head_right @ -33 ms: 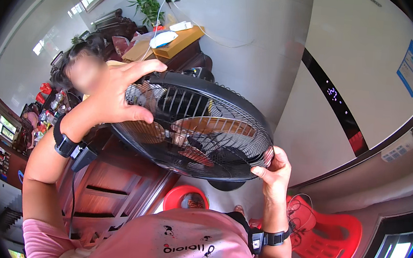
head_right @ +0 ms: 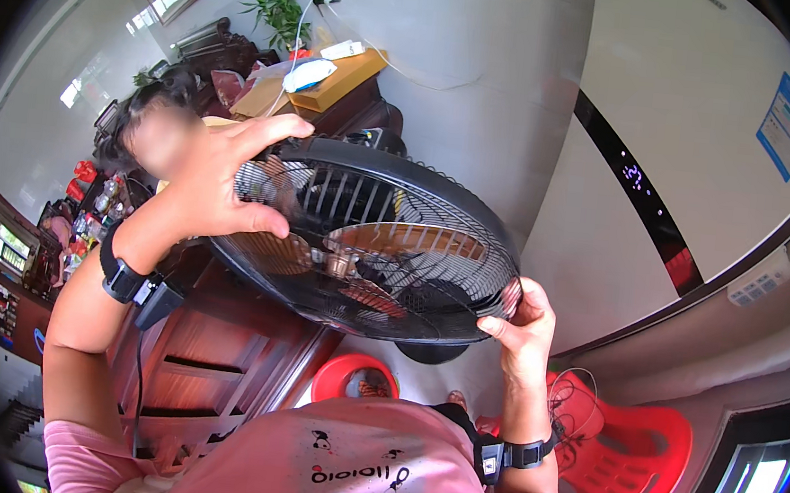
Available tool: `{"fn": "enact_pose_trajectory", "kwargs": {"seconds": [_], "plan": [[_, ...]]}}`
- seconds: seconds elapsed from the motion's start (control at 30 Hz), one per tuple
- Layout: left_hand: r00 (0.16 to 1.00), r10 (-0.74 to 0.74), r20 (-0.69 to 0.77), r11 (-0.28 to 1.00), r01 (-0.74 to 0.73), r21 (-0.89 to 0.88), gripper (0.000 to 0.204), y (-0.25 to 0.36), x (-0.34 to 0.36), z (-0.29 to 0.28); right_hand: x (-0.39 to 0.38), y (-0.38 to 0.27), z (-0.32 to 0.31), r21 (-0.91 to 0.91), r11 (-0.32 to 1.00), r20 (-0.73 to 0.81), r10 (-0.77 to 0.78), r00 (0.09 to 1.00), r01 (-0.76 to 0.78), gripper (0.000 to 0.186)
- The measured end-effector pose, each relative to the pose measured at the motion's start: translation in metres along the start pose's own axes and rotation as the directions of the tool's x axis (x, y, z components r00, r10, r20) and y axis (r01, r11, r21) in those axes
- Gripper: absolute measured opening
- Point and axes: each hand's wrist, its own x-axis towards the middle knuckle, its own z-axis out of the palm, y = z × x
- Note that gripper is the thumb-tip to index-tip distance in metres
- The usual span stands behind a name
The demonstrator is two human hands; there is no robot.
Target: A person uses a screwdriver to repair a standing fan while being assisted by another adult and watched by a child.
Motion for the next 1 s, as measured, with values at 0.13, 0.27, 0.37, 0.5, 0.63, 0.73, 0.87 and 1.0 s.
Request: {"fn": "enact_pose_trajectory", "kwargs": {"seconds": [0.13, 0.27, 0.37, 0.5, 0.63, 0.73, 0.87, 1.0], "plan": [[1.0, -0.011, -0.015, 0.999, 0.011, -0.048, 0.091, 0.0, -0.002, -0.002, -0.001, -0.001, -0.001, -0.068, 0.998, -0.013, -0.005, 1.0, 0.004, 0.061], [1.0, -0.01, 0.014, 1.0, 0.011, -0.007, 0.096, -0.002, 0.003, -0.003, 0.003, 0.001, -0.002, -0.09, 0.996, -0.033, 0.009, 0.999, -0.012, 0.061], [1.0, 0.003, 0.01, 1.0, -0.003, 0.007, 0.097, -0.005, 0.006, -0.003, 0.006, -0.004, 0.007, -0.073, 0.997, -0.048, 0.01, 0.999, -0.014, 0.061], [0.999, -0.013, 0.03, 1.0, 0.013, 0.008, 0.099, -0.006, 0.005, -0.002, 0.005, -0.007, 0.014, -0.15, 0.988, -0.042, -0.05, 0.998, 0.044, 0.061], [1.0, -0.018, 0.005, 1.0, 0.018, -0.016, 0.094, -0.006, -0.003, 0.0, 0.001, -0.009, 0.023, -0.227, 0.971, -0.044, -0.09, 0.995, 0.078, 0.064], [0.999, -0.027, 0.023, 1.0, 0.027, 0.008, 0.091, 0.0, 0.0, -0.003, 0.001, -0.002, 0.015, -0.191, 0.976, -0.027, -0.114, 0.993, 0.107, 0.066], [1.0, 0.02, 0.004, 1.0, -0.02, 0.0, 0.088, -0.002, 0.001, 0.001, -0.006, -0.015, 0.019, -0.227, 0.971, -0.051, -0.092, 0.994, 0.078, 0.065], [0.999, 0.024, 0.025, 0.999, -0.025, 0.04, 0.096, -0.003, -0.003, -0.004, -0.002, -0.023, 0.027, -0.387, 0.886, 0.052, -0.254, 0.966, 0.254, 0.065]]}}
